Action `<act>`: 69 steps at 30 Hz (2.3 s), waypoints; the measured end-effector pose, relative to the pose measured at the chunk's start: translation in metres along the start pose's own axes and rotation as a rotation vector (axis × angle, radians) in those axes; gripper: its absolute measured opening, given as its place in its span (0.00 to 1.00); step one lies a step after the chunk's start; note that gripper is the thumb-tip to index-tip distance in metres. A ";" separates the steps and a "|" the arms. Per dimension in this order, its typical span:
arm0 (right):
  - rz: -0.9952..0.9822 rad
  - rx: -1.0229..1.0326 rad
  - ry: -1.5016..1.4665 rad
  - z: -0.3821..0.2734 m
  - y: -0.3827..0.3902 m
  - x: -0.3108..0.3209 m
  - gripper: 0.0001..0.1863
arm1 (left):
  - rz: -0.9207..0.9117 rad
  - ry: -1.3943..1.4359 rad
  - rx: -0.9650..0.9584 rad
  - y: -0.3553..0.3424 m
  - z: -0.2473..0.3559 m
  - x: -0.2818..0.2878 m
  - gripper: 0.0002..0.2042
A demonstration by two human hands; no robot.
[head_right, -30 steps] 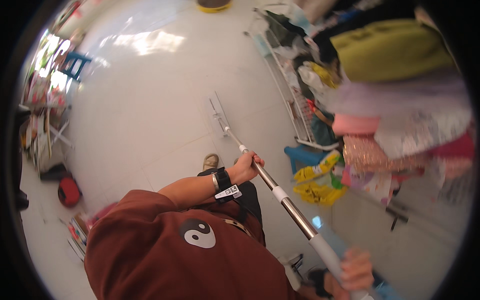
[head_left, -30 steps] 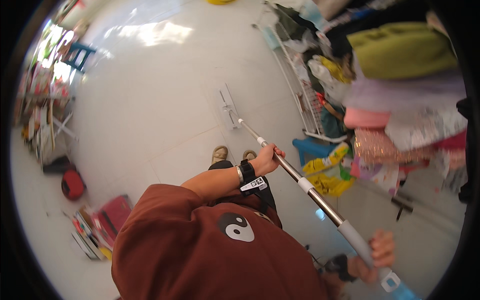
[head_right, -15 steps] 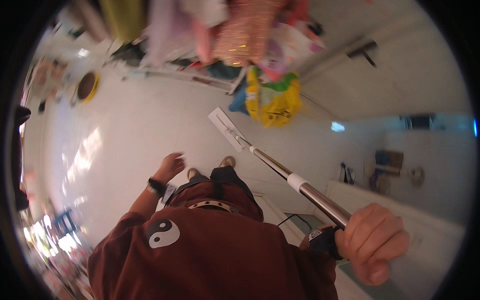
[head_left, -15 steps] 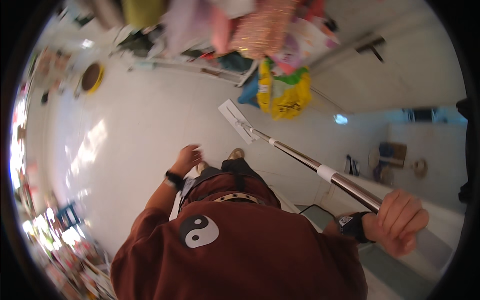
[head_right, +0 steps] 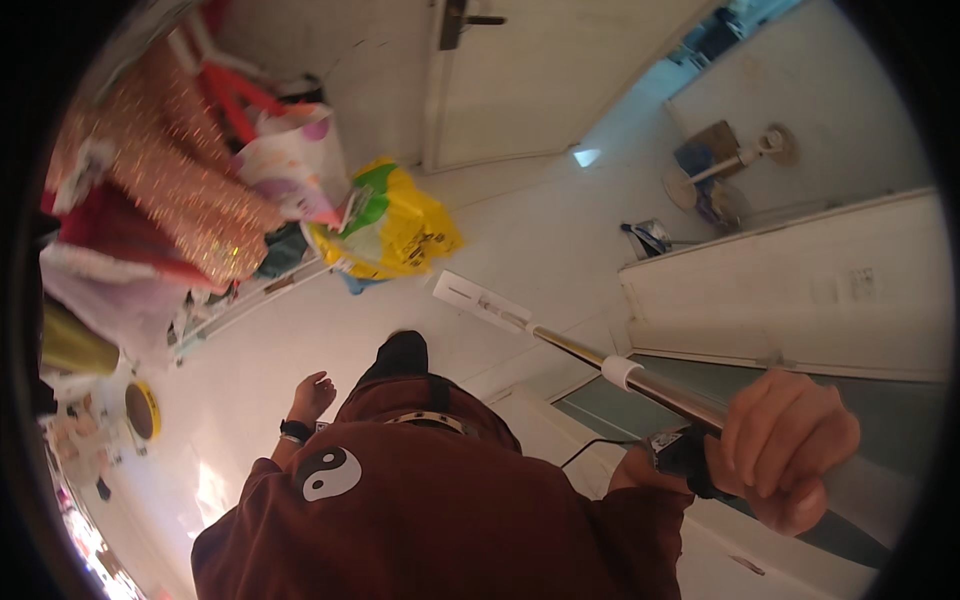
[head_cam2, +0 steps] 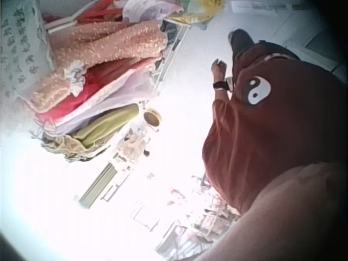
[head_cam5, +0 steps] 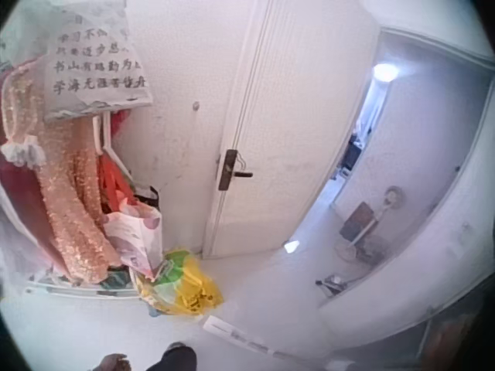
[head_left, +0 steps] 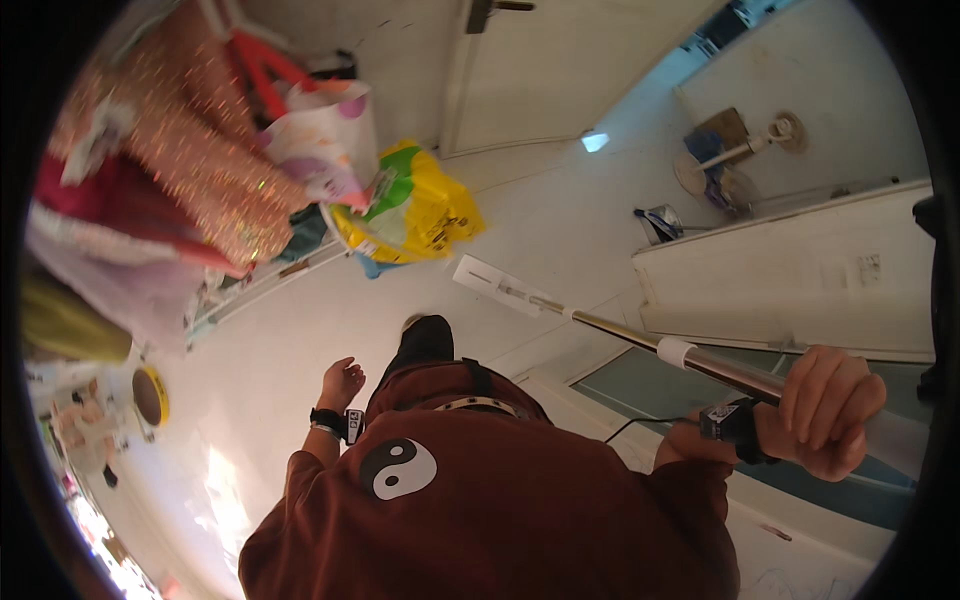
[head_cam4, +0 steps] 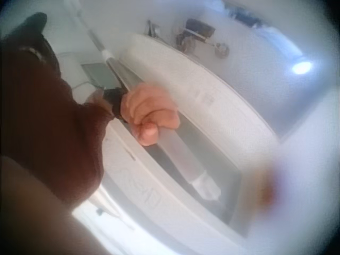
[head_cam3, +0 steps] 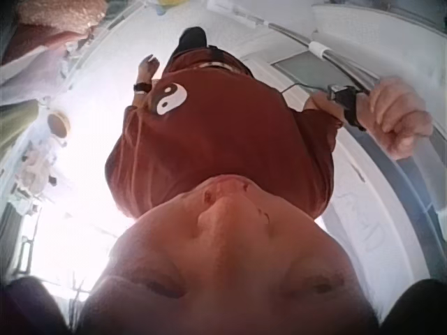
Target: The person sweeps debris into a dustpan and then mops the tiled floor in a cluttered room. They move a small stool and adjust a curtain to reach areas near the window while continuing to mop.
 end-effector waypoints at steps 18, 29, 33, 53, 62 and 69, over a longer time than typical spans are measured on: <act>1.040 0.225 0.696 -0.006 0.044 0.299 0.14 | -0.360 -1.071 0.066 -0.251 0.035 -0.565 0.08; 1.105 0.400 0.691 0.038 0.057 0.547 0.14 | -0.640 -1.709 0.221 -0.334 -0.096 -0.917 0.11; 1.151 0.440 0.661 0.062 0.031 0.652 0.13 | -0.822 -1.893 0.141 -0.333 -0.127 -1.019 0.11; 1.115 0.481 0.631 0.149 -0.081 1.071 0.17 | -0.654 -0.505 0.830 -0.532 -0.478 -1.495 0.15; 0.952 0.435 0.494 0.218 -0.102 1.253 0.16 | -0.504 -0.405 0.782 -0.661 -0.504 -1.613 0.10; 1.012 0.420 0.420 0.260 -0.119 1.392 0.14 | -0.390 -0.435 0.643 -0.728 -0.493 -1.705 0.09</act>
Point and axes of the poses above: each hand's wrist, its own y-axis away from the middle knuckle, its own x-axis out of the back of the hand, z = x × y, the point moved 9 cm from there along -y, towards the middle knuckle, and after that the axes turned 6 degrees about -z, right-handed, at the moved point
